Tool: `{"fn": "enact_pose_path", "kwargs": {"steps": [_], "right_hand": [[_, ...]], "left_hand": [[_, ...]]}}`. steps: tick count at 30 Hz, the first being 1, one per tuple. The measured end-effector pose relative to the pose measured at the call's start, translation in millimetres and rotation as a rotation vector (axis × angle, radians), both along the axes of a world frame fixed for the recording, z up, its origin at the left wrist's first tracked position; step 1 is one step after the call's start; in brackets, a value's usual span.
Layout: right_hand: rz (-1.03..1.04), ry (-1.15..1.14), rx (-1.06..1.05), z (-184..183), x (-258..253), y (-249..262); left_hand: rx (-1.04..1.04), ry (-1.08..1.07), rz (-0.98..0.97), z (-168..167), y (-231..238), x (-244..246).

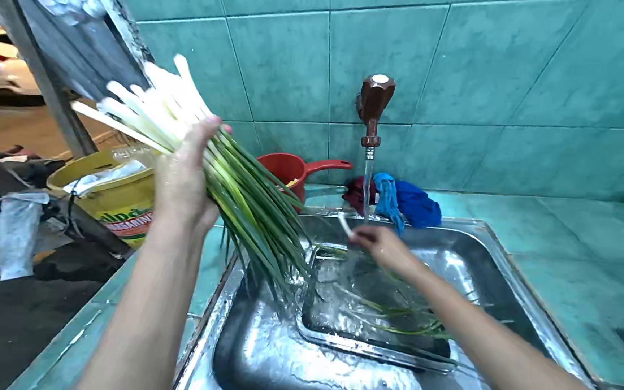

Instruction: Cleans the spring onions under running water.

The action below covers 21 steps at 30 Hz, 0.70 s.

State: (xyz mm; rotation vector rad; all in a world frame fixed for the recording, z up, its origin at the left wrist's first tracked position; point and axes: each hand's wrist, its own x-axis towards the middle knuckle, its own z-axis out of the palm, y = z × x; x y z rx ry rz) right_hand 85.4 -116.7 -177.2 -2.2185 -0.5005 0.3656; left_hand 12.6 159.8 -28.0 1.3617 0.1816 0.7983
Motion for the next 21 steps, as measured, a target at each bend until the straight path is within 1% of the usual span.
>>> {"fn": "enact_pose_path", "kwargs": {"steps": [1, 4, 7, 9, 12, 14, 16, 18, 21], "right_hand": [[-0.03, -0.008, 0.097, 16, 7, -3], [-0.074, 0.018, 0.375, 45, 26, -2], [-0.127, 0.033, 0.51, 70, 31, 7], [-0.137, -0.002, 0.506, 78, 30, 11], [-0.088, -0.157, 0.335, 83, 25, 13], [-0.088, -0.193, 0.267, 82, 25, 10], [-0.111, -0.196, 0.293, 79, 29, 6], [-0.162, -0.185, 0.39, 81, 34, 2], [-0.209, -0.133, 0.524, 86, 36, 6]], "left_hand": [[-0.006, 0.027, -0.014, -6, -7, 3], [-0.071, 0.16, -0.08, -32, -40, 18], [-0.137, 0.314, -0.139, -62, -78, 38], [-0.165, 0.362, -0.209, -76, -98, 46], [-0.175, 0.389, -0.295, -83, -117, 51], [-0.183, 0.405, -0.294, -85, -124, 53], [-0.177, 0.43, -0.277, -86, -125, 56], [-0.162, 0.462, -0.277, -89, -123, 58], [-0.147, 0.481, -0.351, -97, -122, 54]]}}
